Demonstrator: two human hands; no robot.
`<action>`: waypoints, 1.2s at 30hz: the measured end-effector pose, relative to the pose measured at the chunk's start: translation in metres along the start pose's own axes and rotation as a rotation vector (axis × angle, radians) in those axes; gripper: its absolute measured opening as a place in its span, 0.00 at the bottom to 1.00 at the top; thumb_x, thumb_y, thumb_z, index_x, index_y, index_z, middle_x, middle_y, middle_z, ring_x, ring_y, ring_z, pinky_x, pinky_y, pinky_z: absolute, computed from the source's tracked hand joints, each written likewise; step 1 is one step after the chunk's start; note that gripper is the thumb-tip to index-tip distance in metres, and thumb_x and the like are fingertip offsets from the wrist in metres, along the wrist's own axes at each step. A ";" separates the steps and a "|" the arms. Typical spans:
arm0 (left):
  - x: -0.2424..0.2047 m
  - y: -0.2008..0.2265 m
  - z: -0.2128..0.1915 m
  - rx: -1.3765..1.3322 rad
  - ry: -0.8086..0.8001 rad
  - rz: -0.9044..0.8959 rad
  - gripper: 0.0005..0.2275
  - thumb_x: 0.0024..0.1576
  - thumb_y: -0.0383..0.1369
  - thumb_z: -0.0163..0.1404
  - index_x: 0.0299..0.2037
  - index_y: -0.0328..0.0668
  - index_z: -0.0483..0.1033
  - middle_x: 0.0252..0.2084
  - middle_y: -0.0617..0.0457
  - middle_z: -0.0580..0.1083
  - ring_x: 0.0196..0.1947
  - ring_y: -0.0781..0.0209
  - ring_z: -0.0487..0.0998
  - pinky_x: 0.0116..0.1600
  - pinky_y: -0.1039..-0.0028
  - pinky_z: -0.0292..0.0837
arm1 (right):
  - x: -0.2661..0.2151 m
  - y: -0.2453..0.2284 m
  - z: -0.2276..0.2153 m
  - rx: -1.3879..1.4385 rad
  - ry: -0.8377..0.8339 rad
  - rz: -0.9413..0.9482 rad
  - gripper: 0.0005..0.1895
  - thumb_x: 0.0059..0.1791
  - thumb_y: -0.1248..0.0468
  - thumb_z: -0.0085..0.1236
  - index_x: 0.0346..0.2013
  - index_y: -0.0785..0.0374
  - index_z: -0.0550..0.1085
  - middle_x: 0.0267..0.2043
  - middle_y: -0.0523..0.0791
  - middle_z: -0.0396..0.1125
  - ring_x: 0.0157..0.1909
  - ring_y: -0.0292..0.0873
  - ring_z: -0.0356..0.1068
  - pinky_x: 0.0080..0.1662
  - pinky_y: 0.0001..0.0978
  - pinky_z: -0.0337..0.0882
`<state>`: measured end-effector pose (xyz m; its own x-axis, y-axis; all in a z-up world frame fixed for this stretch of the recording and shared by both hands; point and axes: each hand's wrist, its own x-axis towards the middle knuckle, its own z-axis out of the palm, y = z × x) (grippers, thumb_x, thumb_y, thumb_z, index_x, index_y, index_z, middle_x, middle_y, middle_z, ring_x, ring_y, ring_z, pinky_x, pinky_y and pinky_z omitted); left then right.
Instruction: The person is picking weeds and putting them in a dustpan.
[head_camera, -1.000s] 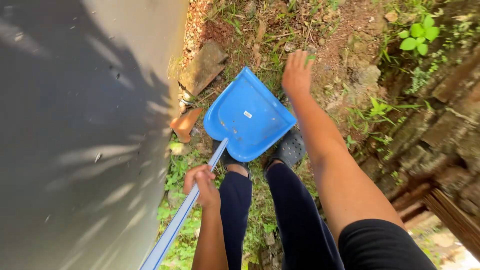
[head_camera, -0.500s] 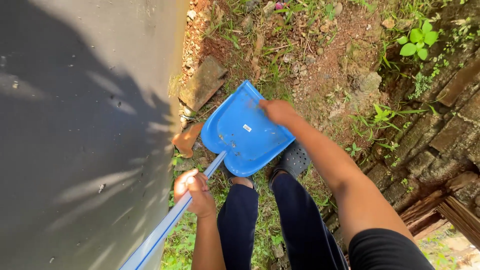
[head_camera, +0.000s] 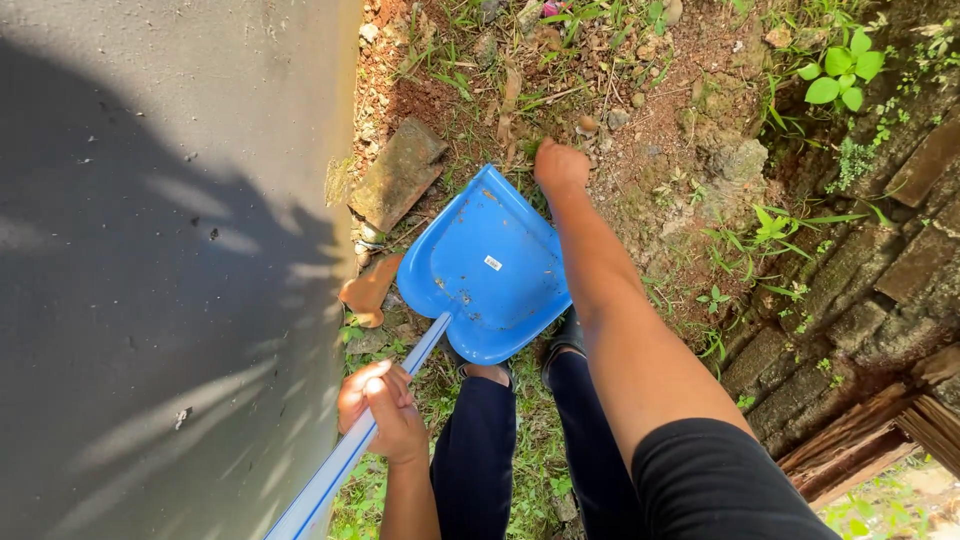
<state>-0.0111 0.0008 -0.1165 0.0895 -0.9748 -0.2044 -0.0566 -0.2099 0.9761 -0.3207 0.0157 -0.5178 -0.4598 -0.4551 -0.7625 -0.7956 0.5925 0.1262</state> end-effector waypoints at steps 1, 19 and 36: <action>0.000 0.001 0.001 0.001 0.001 0.001 0.07 0.66 0.26 0.43 0.43 0.29 0.72 0.20 0.56 0.62 0.19 0.69 0.60 0.33 0.72 0.68 | -0.013 -0.001 -0.003 0.000 0.000 -0.001 0.14 0.58 0.61 0.43 0.55 0.61 0.70 0.46 0.53 0.76 0.39 0.52 0.75 0.36 0.48 0.76; -0.008 0.027 -0.002 0.011 -0.075 -0.047 0.10 0.67 0.31 0.45 0.44 0.28 0.72 0.20 0.58 0.61 0.19 0.71 0.59 0.28 0.76 0.58 | -0.118 0.018 -0.058 0.378 -0.019 0.039 0.20 0.56 0.48 0.47 0.51 0.61 0.68 0.43 0.55 0.75 0.45 0.57 0.76 0.44 0.53 0.74; -0.026 -0.004 -0.004 0.062 -0.052 -0.094 0.11 0.68 0.34 0.46 0.41 0.29 0.70 0.19 0.57 0.63 0.19 0.70 0.60 0.30 0.75 0.62 | -0.141 0.008 0.041 0.327 0.182 -0.593 0.14 0.49 0.59 0.52 0.46 0.60 0.73 0.47 0.52 0.72 0.45 0.57 0.75 0.46 0.52 0.75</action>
<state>-0.0096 0.0272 -0.1150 0.0453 -0.9529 -0.2998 -0.1119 -0.3031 0.9464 -0.2455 0.1118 -0.4356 -0.0658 -0.8506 -0.5217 -0.7863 0.3661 -0.4977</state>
